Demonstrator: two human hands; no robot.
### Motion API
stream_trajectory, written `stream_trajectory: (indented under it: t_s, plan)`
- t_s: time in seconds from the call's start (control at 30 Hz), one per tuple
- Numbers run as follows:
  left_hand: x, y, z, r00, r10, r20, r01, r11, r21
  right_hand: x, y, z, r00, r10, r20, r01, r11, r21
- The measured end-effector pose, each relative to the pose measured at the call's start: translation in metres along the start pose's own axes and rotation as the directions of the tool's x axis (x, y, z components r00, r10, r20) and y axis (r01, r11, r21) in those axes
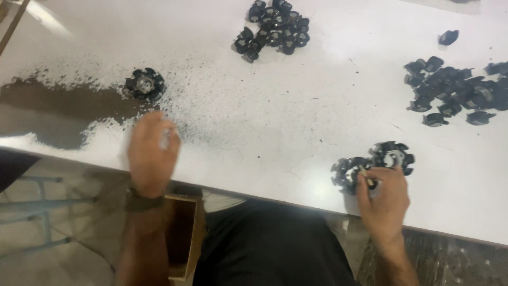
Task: The person sits at a white workbench assembling small black plastic wheel-like components, using a small hand tool to press and fasten parts into each hub. They pick up unassembled parts from the table, work on one unit at a time, and set finished units aside with the growing pile of completed pieces.
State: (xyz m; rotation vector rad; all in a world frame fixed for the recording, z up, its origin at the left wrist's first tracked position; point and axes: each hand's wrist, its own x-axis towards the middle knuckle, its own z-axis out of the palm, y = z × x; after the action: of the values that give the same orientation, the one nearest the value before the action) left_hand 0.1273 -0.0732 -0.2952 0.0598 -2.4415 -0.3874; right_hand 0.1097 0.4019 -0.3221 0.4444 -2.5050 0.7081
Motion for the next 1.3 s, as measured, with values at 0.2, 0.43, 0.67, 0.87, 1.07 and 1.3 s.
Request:
stream_trajectory:
  t_s: [0.2, 0.43, 0.67, 0.87, 1.07, 1.3]
  plan:
    - [0.063, -0.096, -0.004, 0.946, -0.321, -0.037, 0.323, 0.945, 0.051, 0.000, 0.048, -0.008, 0.993, 0.112, -0.045, -0.116, 0.989, -0.096]
    - [0.122, -0.065, 0.043, 0.721, -0.622, 0.307, 0.475, 0.765, 0.435, -0.013, 0.049, -0.008, 0.970, 0.158, -0.186, -0.142, 0.985, 0.096]
    - [0.077, 0.056, 0.032, 0.723, -0.050, 0.689, 0.177, 0.978, -0.114, -0.005, 0.022, -0.014, 0.981, 0.108, -0.162, -0.080, 0.982, 0.173]
    - [0.024, 0.154, 0.044, 0.570, 0.569, 0.593, -0.169, 0.788, -0.593, -0.002, -0.014, 0.004, 0.991, 0.114, -0.068, -0.080, 0.924, 0.373]
    - [0.020, 0.170, 0.043, 0.572, 0.654, 0.494, -0.196, 0.694, -0.692, -0.015, -0.034, -0.002, 0.984, 0.174, 0.020, -0.165, 0.879, 0.448]
    - [-0.006, 0.185, 0.028, 0.792, 0.492, 0.363, -0.241, 0.797, -0.555, -0.006, -0.054, 0.010, 0.987, 0.143, 0.067, -0.158, 0.885, 0.437]
